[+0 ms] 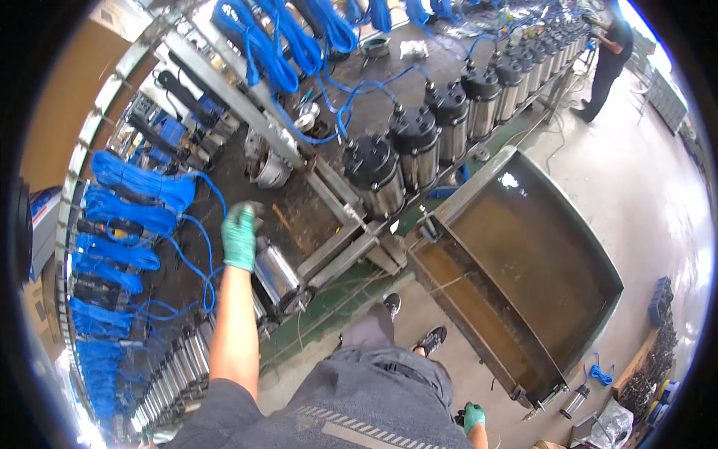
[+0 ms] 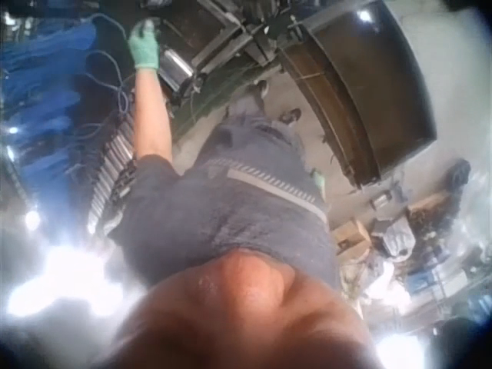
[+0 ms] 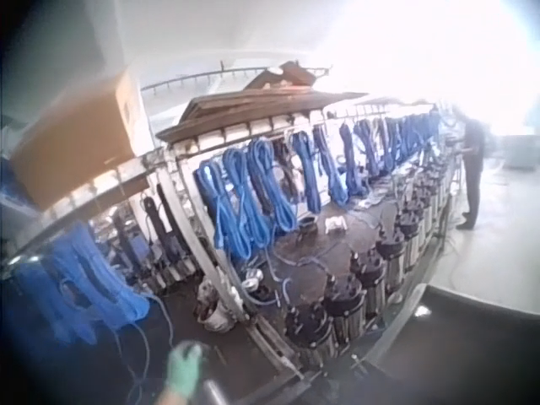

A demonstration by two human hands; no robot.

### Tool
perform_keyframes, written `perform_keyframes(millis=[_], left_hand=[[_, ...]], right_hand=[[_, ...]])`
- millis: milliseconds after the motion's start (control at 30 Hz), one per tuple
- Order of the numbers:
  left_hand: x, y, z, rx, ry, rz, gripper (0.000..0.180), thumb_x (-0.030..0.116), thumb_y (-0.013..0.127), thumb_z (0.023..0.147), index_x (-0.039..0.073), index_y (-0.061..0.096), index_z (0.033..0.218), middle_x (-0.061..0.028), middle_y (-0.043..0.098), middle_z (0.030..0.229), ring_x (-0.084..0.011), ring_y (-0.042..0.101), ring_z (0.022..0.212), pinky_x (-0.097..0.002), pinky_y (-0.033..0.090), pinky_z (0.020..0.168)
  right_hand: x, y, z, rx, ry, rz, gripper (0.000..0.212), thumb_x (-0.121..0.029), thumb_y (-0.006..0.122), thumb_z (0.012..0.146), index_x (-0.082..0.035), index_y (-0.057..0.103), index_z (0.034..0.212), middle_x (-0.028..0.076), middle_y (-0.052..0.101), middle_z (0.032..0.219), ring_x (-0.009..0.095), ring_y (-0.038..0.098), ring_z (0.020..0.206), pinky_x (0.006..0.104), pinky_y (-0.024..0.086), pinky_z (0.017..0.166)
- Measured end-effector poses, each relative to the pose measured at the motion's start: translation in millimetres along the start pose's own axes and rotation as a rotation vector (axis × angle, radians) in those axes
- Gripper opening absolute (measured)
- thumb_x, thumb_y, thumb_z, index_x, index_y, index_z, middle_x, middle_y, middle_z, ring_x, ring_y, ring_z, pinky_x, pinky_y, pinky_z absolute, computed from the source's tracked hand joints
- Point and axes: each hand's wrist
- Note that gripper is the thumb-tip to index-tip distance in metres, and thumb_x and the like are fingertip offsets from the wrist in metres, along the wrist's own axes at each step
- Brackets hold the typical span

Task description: The person picks up a submersible pump by hand, attaches a blue power cable, and then lowers the pump into a testing tank filled with water.

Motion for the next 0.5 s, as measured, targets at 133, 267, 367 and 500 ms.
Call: perform_keyframes(millis=[133, 267, 367, 500], left_hand=[[-22.9, 87.2, 34.2, -0.218, 0.076, 0.120, 0.037, 0.037, 0.061, 0.102, 0.003, 0.071, 0.110, -0.0080, 0.073, 0.095, -0.0177, 0.062, 0.087, -0.0346, 0.051, 0.084], [-11.0, 166.0, 89.9, -0.343, 0.148, 0.084, 0.043, 0.042, 0.057, 0.103, 0.001, 0.068, 0.112, -0.0102, 0.072, 0.102, -0.0191, 0.060, 0.091, -0.0347, 0.049, 0.087], [8.2, 212.3, 141.8, -0.247, -0.225, -0.368, 0.044, 0.049, 0.061, 0.099, 0.008, 0.065, 0.114, -0.0027, 0.067, 0.102, -0.0197, 0.061, 0.094, -0.0360, 0.048, 0.088], [-0.4, 233.9, 184.2, -0.445, -0.346, -0.172, 0.046, 0.058, 0.062, 0.094, 0.014, 0.066, 0.109, -0.0009, 0.069, 0.100, -0.0152, 0.065, 0.080, -0.0378, 0.055, 0.073]], right_hand=[[-51.9, -7.6, -9.5, 0.076, 0.330, 0.649, 0.028, -0.026, 0.054, 0.095, -0.007, 0.050, 0.115, 0.020, 0.067, 0.091, 0.036, 0.067, 0.063, 0.0483, 0.060, 0.054], [-89.3, -6.3, -21.8, 0.172, 0.222, 0.721, 0.029, -0.031, 0.053, 0.097, -0.006, 0.051, 0.112, 0.023, 0.066, 0.099, 0.040, 0.067, 0.072, 0.0520, 0.059, 0.062], [-76.1, 7.2, -26.7, 0.149, 0.187, 0.854, 0.030, -0.032, 0.054, 0.097, -0.005, 0.053, 0.109, 0.024, 0.067, 0.100, 0.041, 0.069, 0.078, 0.0527, 0.059, 0.064], [8.8, 37.5, -24.1, 0.283, -0.259, -0.253, 0.026, -0.029, 0.057, 0.095, -0.004, 0.062, 0.093, 0.020, 0.071, 0.091, 0.034, 0.071, 0.083, 0.0482, 0.058, 0.070]])
Point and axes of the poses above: each hand's wrist, its own z-axis towards the middle knuckle, its own y-axis out of the palm, x = y × z
